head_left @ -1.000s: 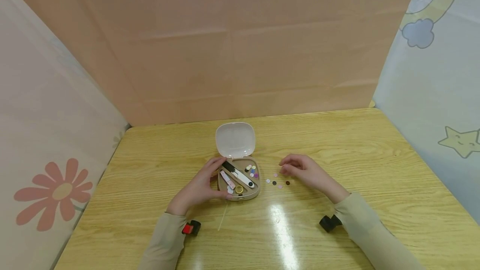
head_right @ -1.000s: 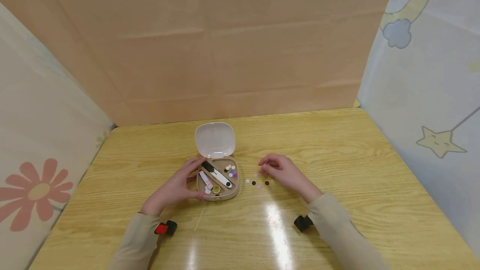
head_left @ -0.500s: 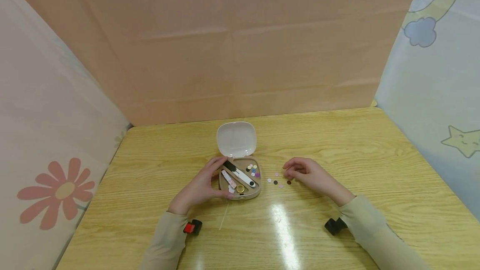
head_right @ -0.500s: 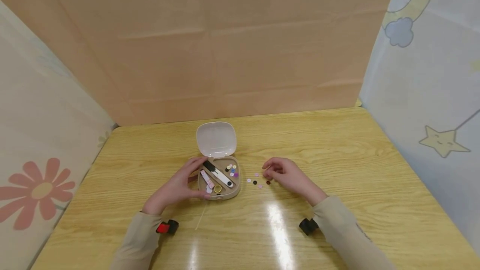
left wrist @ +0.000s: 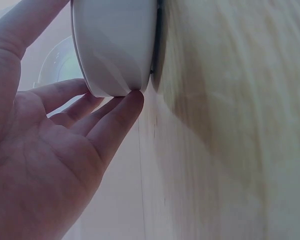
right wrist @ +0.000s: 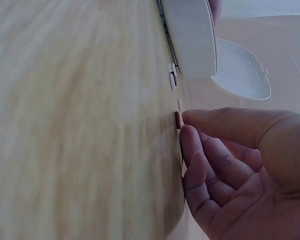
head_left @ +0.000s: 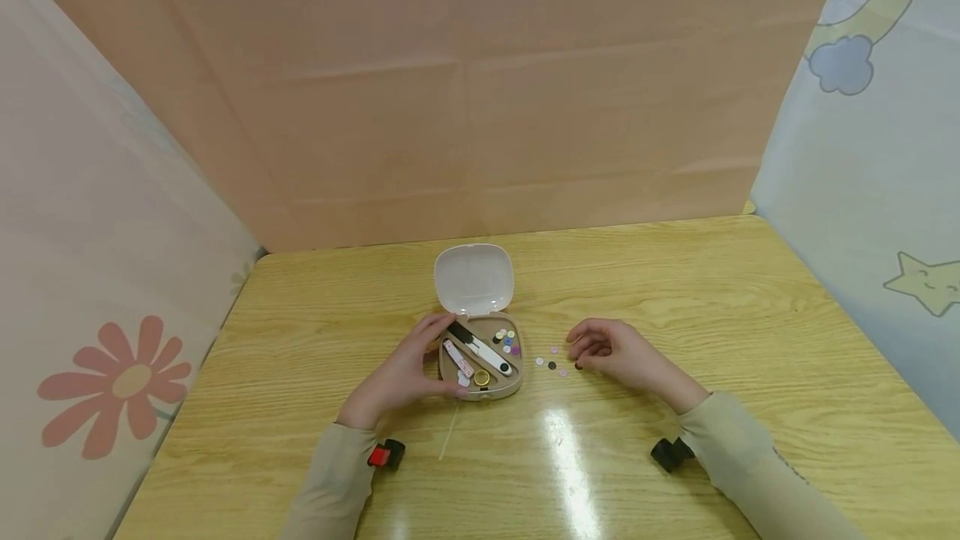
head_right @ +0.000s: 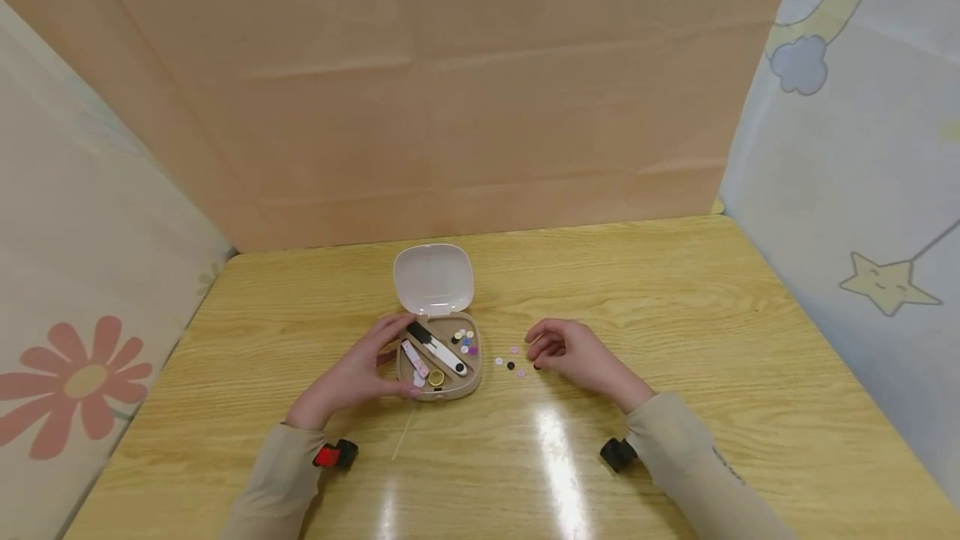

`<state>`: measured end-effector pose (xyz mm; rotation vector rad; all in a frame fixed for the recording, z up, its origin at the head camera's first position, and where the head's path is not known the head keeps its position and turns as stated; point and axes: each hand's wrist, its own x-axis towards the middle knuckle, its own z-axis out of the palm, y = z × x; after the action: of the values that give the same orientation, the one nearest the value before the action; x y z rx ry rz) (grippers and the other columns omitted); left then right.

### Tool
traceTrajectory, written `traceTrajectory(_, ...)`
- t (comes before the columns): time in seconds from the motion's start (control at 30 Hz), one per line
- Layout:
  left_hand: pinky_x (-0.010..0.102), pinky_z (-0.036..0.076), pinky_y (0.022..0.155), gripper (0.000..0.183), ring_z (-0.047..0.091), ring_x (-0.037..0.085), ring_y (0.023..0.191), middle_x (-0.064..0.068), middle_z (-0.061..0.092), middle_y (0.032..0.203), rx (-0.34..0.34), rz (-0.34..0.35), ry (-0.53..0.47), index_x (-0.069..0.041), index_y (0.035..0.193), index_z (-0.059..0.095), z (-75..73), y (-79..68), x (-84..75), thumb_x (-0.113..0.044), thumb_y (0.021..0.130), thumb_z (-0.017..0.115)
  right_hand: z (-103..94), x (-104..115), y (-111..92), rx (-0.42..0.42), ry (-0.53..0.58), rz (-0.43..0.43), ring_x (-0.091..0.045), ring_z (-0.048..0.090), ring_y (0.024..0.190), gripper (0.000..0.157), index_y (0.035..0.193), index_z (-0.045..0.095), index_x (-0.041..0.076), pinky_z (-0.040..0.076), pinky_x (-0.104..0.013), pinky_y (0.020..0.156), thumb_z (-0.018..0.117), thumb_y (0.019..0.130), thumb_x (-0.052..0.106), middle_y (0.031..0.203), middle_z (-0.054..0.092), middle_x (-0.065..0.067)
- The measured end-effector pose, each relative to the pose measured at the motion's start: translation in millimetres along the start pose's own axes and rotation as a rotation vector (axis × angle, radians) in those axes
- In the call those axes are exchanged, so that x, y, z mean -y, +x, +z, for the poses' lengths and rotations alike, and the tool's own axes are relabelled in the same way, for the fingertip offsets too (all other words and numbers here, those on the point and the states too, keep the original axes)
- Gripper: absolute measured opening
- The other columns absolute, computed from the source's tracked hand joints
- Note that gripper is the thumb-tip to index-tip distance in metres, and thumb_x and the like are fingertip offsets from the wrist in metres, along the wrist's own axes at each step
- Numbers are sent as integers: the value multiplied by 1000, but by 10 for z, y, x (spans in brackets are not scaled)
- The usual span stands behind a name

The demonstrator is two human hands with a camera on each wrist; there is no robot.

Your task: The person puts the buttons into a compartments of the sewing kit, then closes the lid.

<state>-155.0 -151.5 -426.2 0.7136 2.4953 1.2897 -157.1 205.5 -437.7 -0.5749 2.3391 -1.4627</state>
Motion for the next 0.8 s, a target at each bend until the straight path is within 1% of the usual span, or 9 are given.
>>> traceTrajectory(0.1, 41, 36, 106, 103, 31, 21, 135, 0, 30, 148, 1, 7, -6, -12, 150, 32, 1, 0, 0, -36, 66, 87, 3, -2, -3, -3, -9, 3, -25, 63, 86, 24, 110, 60, -4, 54, -29, 72, 65, 87, -5, 94, 67, -12)
traceTrajectory(0.23, 38, 35, 106, 102, 32, 18, 134, -1, 31, 147, 8, -7, -5, -13, 150, 32, -1, 3, -13, -35, 67, 87, 7, 4, 0, -5, -29, -1, -25, 63, 86, 24, 109, 61, -3, 53, -28, 72, 66, 86, -6, 93, 66, -10)
traceTrajectory(0.43, 38, 33, 108, 103, 31, 16, 134, -3, 31, 147, 12, -35, 15, -16, 150, 31, -3, 4, -22, -37, 67, 87, 19, -17, 8, -13, -73, -10, -23, 62, 85, 25, 107, 62, -2, 53, -27, 70, 67, 84, -8, 91, 66, -7)
traceTrajectory(0.6, 38, 33, 108, 103, 31, 16, 134, -5, 30, 147, 9, -41, 18, -17, 151, 30, 2, 2, -16, -38, 66, 87, 25, -25, 10, -16, -85, -17, -22, 62, 84, 24, 106, 62, -2, 53, -27, 69, 66, 84, -9, 90, 66, -6)
traceTrajectory(0.8, 37, 34, 107, 103, 31, 17, 134, -7, 29, 148, 7, -46, 18, -16, 151, 30, 2, -2, -19, -36, 67, 87, 24, -18, 16, -15, -88, -19, -22, 62, 84, 23, 106, 62, -2, 52, -27, 69, 64, 84, -10, 89, 65, -8)
